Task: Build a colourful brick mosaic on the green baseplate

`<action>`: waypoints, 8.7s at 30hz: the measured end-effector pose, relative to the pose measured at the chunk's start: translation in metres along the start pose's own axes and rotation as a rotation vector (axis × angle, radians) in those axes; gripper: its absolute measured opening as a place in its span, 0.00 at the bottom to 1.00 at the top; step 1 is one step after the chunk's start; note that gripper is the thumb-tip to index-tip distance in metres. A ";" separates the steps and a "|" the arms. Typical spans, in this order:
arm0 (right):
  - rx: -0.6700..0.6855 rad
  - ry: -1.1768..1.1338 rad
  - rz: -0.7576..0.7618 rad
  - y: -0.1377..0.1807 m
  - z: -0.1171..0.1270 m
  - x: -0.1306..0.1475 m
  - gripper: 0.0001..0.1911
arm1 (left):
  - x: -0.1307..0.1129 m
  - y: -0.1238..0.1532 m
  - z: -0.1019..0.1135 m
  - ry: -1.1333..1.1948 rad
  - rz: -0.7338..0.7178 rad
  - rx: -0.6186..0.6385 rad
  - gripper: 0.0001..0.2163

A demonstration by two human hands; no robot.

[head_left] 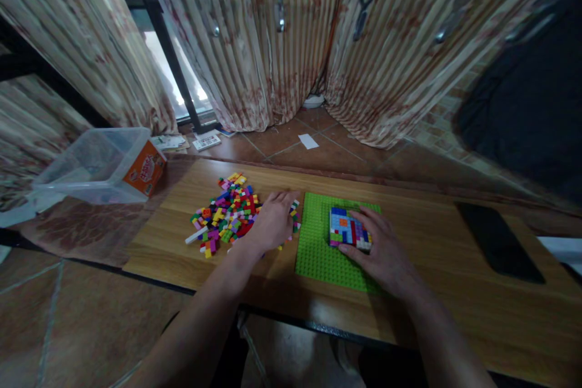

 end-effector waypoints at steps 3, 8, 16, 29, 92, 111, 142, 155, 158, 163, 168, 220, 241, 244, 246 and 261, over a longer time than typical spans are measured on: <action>0.020 0.006 -0.014 -0.001 -0.003 -0.005 0.34 | 0.002 -0.002 -0.005 -0.004 -0.019 0.026 0.28; 0.050 -0.018 -0.029 -0.002 -0.002 -0.007 0.34 | 0.008 -0.001 -0.006 -0.054 -0.021 0.052 0.26; 0.088 -0.033 -0.032 0.000 0.000 -0.015 0.33 | 0.027 0.007 0.013 -0.105 0.033 0.081 0.20; 0.071 0.004 -0.025 0.000 0.002 -0.020 0.32 | -0.016 0.017 0.001 -0.044 -0.118 0.090 0.15; 0.088 0.084 -0.046 0.002 -0.008 -0.038 0.34 | 0.112 0.044 0.081 -0.171 0.617 -0.087 0.11; 0.084 0.101 -0.055 0.001 -0.007 -0.032 0.34 | 0.104 0.041 0.074 -0.254 0.630 -0.070 0.12; -0.208 -0.717 -0.183 -0.004 -0.016 0.077 0.13 | -0.041 0.021 -0.022 1.618 0.407 0.099 0.14; -0.135 -0.866 -0.247 0.002 -0.020 0.076 0.07 | -0.038 0.025 -0.025 1.631 0.592 0.173 0.15; -0.143 -0.851 -0.242 0.003 -0.016 0.073 0.05 | -0.040 0.024 -0.027 1.614 0.566 0.161 0.16; -0.127 -0.886 -0.258 0.005 -0.011 0.066 0.05 | -0.046 0.021 -0.030 1.652 0.546 0.209 0.16; -0.218 -1.060 -0.300 0.005 0.005 0.048 0.08 | -0.046 0.020 -0.030 1.731 0.588 0.218 0.15; -0.334 -0.131 -0.342 0.003 -0.006 0.004 0.28 | -0.060 0.027 -0.056 1.279 0.566 0.439 0.25; -0.328 -0.184 -0.389 0.000 -0.004 -0.005 0.28 | -0.048 0.026 -0.041 1.816 0.752 0.243 0.11; -0.460 -0.160 -0.337 0.001 0.014 0.006 0.23 | -0.049 0.024 -0.041 1.906 0.760 0.210 0.10; -0.526 -0.164 -0.224 0.002 0.022 0.021 0.18 | -0.048 0.022 -0.042 1.953 0.767 0.193 0.10; -0.252 -0.894 -0.321 0.008 -0.025 0.080 0.06 | -0.067 0.025 -0.034 1.833 0.489 0.038 0.12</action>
Point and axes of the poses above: each hand's wrist, its own y-axis away from the middle knuckle, its own z-axis out of the back of the hand, x = y × z, the point moved 5 cm from there along -y, towards the middle knuckle, and after that the axes turned 2 degrees about y, right-handed, at the moved point
